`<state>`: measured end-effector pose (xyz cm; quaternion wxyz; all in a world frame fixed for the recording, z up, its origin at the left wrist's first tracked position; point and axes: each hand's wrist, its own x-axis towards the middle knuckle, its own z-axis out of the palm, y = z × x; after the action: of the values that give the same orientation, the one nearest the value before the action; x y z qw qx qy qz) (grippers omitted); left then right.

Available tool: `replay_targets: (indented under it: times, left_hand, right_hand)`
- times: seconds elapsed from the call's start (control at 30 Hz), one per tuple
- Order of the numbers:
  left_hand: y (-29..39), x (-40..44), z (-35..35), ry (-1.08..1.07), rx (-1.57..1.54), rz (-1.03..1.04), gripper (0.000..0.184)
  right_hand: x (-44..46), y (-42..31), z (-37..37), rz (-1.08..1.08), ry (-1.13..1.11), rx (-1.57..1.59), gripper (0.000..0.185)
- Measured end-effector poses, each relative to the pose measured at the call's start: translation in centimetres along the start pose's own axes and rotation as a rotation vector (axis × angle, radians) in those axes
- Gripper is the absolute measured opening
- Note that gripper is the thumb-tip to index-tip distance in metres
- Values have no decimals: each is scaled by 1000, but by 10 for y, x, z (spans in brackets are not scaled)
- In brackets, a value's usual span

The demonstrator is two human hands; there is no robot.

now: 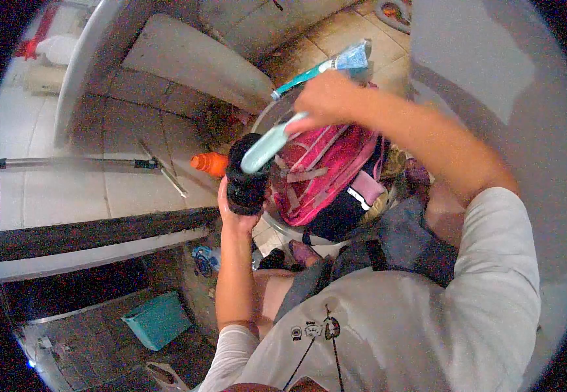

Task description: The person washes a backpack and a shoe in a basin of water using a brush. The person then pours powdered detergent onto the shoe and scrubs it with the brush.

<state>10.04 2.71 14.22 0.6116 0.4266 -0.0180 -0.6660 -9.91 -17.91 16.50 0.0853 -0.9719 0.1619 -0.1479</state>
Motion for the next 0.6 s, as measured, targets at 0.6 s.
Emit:
replay_targets:
  times: [0.6]
  left_hand:
    - [-1, -6, 9, -212, -51, -284, 62]
  right_hand:
    - [13, -1, -1, -372, 474, -162, 39]
